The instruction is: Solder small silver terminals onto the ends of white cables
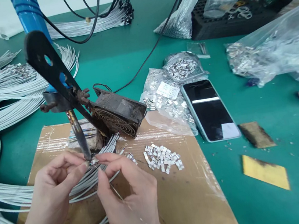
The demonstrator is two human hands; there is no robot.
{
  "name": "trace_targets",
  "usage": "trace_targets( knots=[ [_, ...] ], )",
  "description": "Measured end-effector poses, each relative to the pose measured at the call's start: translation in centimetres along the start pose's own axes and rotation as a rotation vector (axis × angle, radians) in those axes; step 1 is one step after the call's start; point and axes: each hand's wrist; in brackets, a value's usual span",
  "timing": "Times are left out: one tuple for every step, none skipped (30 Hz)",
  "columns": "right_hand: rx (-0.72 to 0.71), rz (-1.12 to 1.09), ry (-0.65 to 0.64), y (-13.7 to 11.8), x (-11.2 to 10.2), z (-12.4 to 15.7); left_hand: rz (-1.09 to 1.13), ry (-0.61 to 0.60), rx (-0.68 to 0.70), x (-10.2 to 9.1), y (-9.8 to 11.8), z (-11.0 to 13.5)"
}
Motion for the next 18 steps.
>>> trace_targets(
  knots=[
    [-0.005,0.008,-0.01,0.1,-0.1,0.0,-0.003,0.001,0.008,0.1,0.0,-0.1],
    [-0.014,0.017,-0.024,0.1,-0.2,-0.1,-0.006,0.005,0.014,0.1,0.0,-0.1],
    [-0.024,0.026,-0.036,0.2,-0.2,-0.1,-0.012,0.01,0.016,0.2,0.0,-0.2],
    [-0.035,0.032,-0.043,0.2,-0.3,-0.1,-0.018,0.014,0.019,0.2,0.0,-0.2],
    [-0.045,0.036,-0.044,0.3,-0.3,-0.1,-0.024,0.016,0.024,0.2,-0.1,-0.2],
    [-0.056,0.039,-0.038,0.3,-0.3,-0.1,-0.034,0.02,0.03,0.2,-0.1,-0.1],
    [-0.069,0.041,-0.026,0.4,-0.2,-0.1,-0.044,0.027,0.036,0.2,-0.1,0.0],
    [-0.091,0.044,-0.014,0.4,-0.2,-0.1,-0.052,0.038,0.043,0.2,-0.2,0.1],
    [-0.116,0.05,-0.007,0.5,-0.1,-0.1,-0.061,0.045,0.048,0.2,-0.2,0.2],
    [-0.14,0.059,0.0,0.5,0.0,0.0,-0.072,0.055,0.052,0.3,-0.2,0.3],
    [-0.158,0.073,0.008,0.5,0.0,0.0,-0.086,0.059,0.057,0.4,-0.2,0.4],
    [-0.169,0.089,0.019,0.5,0.1,0.1,-0.098,0.066,0.068,0.6,-0.2,0.6],
    [-0.174,0.108,0.031,0.5,0.2,0.2,-0.109,0.081,0.079,0.8,-0.2,0.7],
    [-0.176,0.127,0.043,0.5,0.3,0.3,-0.117,0.106,0.093,1.1,-0.2,0.9],
    [-0.18,0.143,0.054,0.5,0.3,0.3,-0.119,0.137,0.105,1.3,-0.2,1.0],
    [-0.191,0.153,0.059,0.5,0.4,0.4,-0.116,0.169,0.114,1.5,-0.2,1.1],
    [-0.2,0.158,0.061,0.5,0.4,0.4,-0.113,0.192,0.117,1.7,-0.2,1.2],
    [-0.208,0.16,0.06,0.5,0.4,0.4,-0.113,0.207,0.119,1.7,-0.2,1.3]
  ],
)
Point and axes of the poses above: each hand's wrist, its own z-axis away from the middle knuckle, its own x-axis out of the palm, y = z × x
